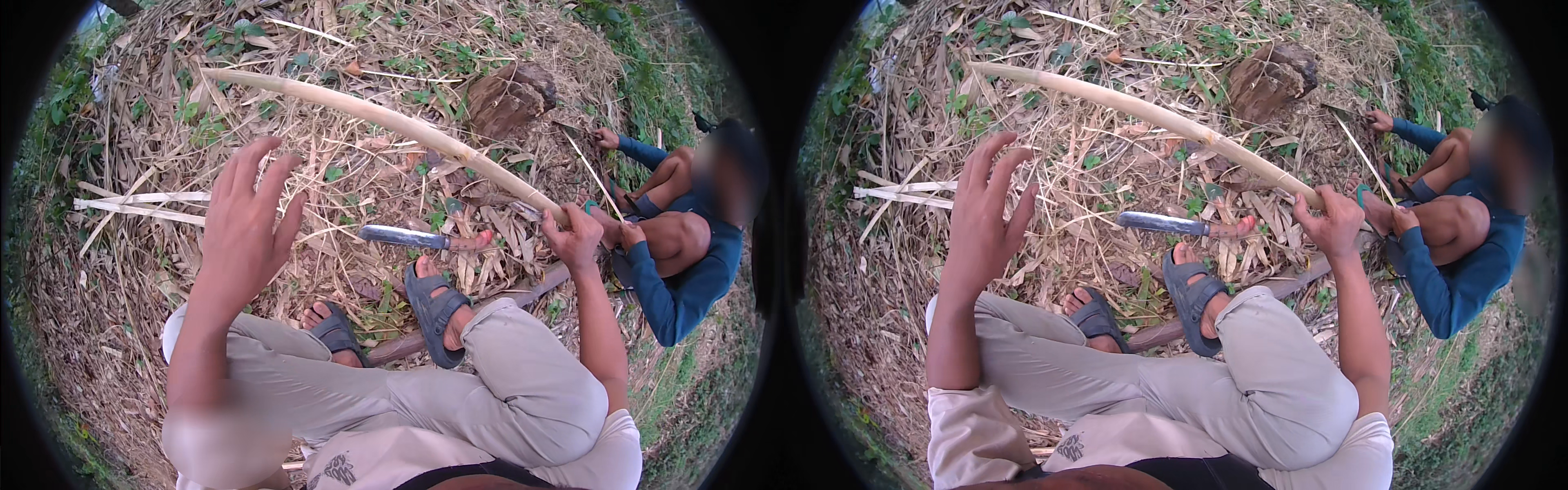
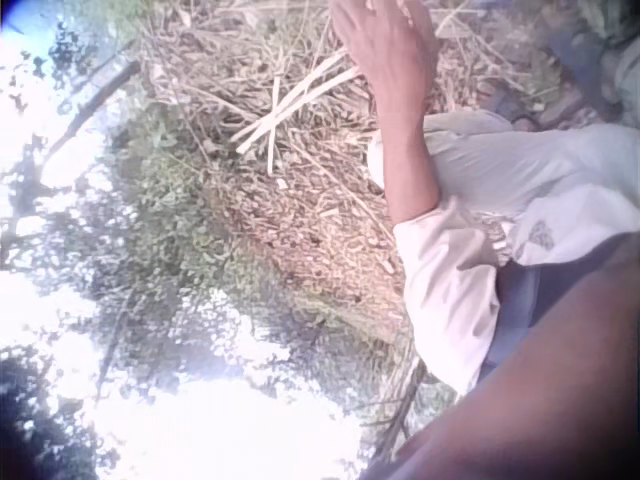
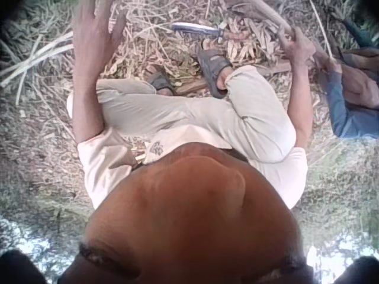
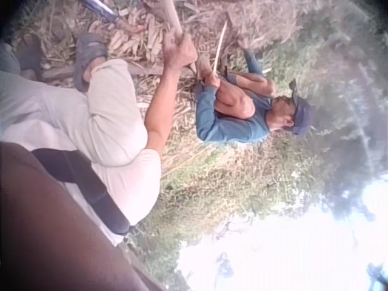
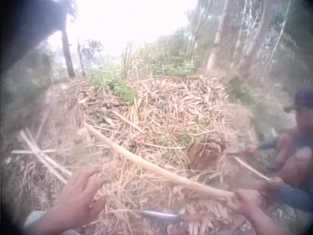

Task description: The person sits on the ground and uses a large knife to split a long bamboo stalk into thin strips. They hold the bamboo with one hand and repeatedly strike it with the knife to separate the fibers, while another person works nearby.

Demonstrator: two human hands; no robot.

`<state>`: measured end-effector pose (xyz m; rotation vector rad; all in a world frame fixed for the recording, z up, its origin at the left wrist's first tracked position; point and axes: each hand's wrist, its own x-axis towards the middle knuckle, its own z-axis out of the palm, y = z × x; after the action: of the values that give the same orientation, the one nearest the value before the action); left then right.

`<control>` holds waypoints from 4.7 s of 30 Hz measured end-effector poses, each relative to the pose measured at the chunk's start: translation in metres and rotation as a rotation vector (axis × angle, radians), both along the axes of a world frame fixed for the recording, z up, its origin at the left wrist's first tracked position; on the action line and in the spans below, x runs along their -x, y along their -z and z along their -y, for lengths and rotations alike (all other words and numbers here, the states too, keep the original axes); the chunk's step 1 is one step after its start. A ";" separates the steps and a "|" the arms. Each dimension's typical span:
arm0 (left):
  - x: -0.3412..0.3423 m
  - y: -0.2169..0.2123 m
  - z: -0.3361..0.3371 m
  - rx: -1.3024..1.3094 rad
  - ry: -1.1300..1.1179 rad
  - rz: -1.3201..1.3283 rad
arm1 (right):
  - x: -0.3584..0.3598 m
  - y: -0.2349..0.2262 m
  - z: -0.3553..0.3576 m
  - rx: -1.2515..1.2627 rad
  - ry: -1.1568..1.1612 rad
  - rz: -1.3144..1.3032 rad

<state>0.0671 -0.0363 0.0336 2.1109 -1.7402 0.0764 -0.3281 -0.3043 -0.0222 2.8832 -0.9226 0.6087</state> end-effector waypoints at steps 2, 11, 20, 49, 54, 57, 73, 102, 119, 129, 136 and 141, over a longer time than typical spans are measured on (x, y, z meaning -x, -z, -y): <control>-0.019 0.036 0.004 -0.271 -0.164 -0.403 | 0.009 -0.025 0.003 0.025 -0.030 0.042; -0.055 0.075 0.032 0.540 -0.735 -0.773 | -0.049 -0.012 0.006 -0.203 -0.123 0.225; -0.033 0.030 0.034 -0.088 0.030 0.208 | -0.096 -0.030 0.046 -0.029 -0.391 0.223; 0.041 0.158 0.135 -0.409 -0.164 -0.407 | 0.024 0.209 -0.057 -0.357 -0.268 -0.706; 0.041 0.142 0.139 -0.369 -0.202 -0.242 | 0.015 0.213 -0.061 -0.480 -0.206 -0.674; 0.041 0.137 0.139 -0.302 -0.208 -0.197 | 0.017 0.189 -0.064 -0.642 -0.186 -0.518; 0.032 0.147 0.173 -0.280 -0.182 -0.167 | 0.027 0.103 -0.074 -0.584 0.102 0.156; 0.032 0.114 0.165 -0.330 -0.160 -0.056 | -0.016 0.046 0.059 -0.232 0.512 0.103; 0.028 0.104 0.167 -0.273 -0.135 -0.029 | -0.016 0.021 0.087 -0.116 0.340 0.059; 0.027 0.109 0.173 -0.325 -0.140 -0.095 | -0.016 0.036 0.110 -0.995 0.640 0.261; 0.031 0.130 0.172 -0.327 -0.121 -0.117 | -0.023 0.038 0.091 -0.405 0.624 0.036; 0.025 0.131 0.171 -0.320 -0.156 -0.114 | -0.054 -0.030 0.054 -0.234 0.297 0.276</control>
<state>0.0418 -0.2074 -0.0979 2.4217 -1.6055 -0.2918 -0.2737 -0.3580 0.0076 2.8103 -1.5193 0.9393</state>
